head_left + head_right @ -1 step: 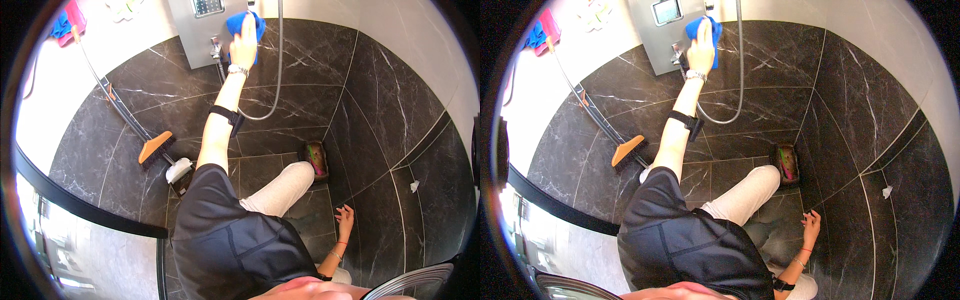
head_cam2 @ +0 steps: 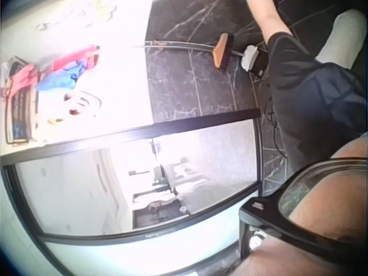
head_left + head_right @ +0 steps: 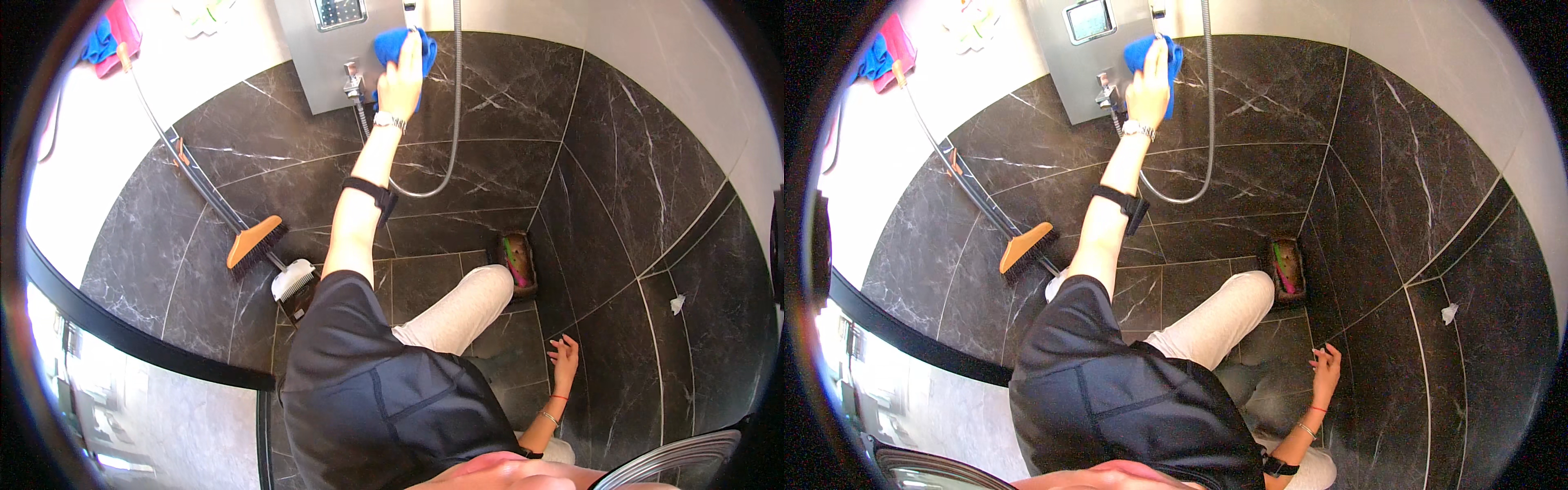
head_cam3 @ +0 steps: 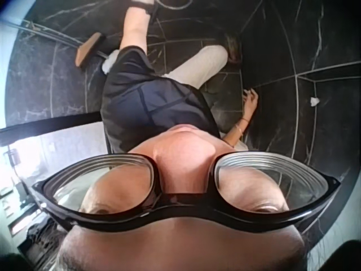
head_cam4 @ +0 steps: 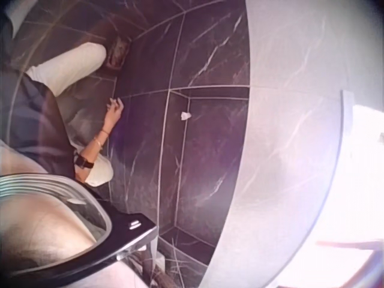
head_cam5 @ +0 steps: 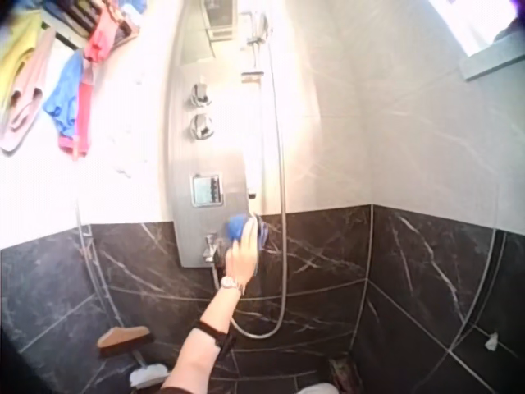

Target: Use a blue cloth to wipe down the walls of a shower.

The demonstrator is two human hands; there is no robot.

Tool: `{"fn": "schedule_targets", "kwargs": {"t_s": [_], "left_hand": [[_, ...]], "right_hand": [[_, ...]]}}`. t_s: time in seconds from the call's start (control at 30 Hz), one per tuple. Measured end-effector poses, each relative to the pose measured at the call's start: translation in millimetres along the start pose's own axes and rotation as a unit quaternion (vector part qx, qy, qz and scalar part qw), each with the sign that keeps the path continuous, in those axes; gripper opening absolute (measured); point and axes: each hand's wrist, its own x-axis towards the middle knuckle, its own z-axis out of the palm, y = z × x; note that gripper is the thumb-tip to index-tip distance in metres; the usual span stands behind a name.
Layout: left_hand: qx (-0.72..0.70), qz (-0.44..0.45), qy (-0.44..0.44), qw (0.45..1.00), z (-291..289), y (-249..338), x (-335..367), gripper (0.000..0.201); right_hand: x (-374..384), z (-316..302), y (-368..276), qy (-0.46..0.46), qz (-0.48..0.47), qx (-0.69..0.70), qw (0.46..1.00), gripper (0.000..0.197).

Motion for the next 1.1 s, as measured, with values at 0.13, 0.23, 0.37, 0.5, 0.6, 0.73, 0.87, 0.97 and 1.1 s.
{"fn": "schedule_targets", "kwargs": {"t_s": [0.13, 0.23, 0.37, 0.5, 0.6, 0.73, 0.87, 0.97, 1.1], "left_hand": [[0.045, 0.074, -0.055, 0.995, -6, 10, -51, 0.060], [0.076, 0.103, -0.077, 0.989, -7, 10, -80, 0.058], [0.068, 0.095, -0.127, 0.985, -16, 21, -89, 0.059], [-0.118, -0.013, -0.212, 0.970, -40, 41, -76, 0.053], [-0.430, -0.133, -0.212, 0.868, -66, 50, -82, 0.027], [-0.509, -0.087, -0.227, 0.826, -90, 94, -81, 0.033], [-0.715, -0.110, -0.438, 0.533, -144, 157, -100, 0.042], [-0.766, -0.095, -0.519, 0.367, -175, 200, -116, 0.045], [-0.799, 0.064, -0.503, 0.323, -194, 258, -171, 0.048]], "right_hand": [[-9, 0, -10, 0.007, 0.009, -0.005, 1.000, 0.032], [-11, 0, -4, -0.005, 0.020, 0.006, 1.000, 0.032], [-4, -1, -7, -0.009, 0.001, 0.014, 1.000, 0.032], [-6, -5, -10, 0.014, -0.005, 0.020, 1.000, 0.029], [-3, -2, -2, 0.015, 0.000, 0.022, 1.000, 0.027], [1, -3, 2, -0.017, 0.016, 0.043, 0.999, 0.030], [-13, 11, -53, -0.141, 0.027, 0.193, 0.971, 0.046], [-14, 23, -36, -0.238, 0.026, 0.378, 0.894, 0.064], [-21, 29, 19, -0.294, -0.010, 0.481, 0.826, 0.075]]}}
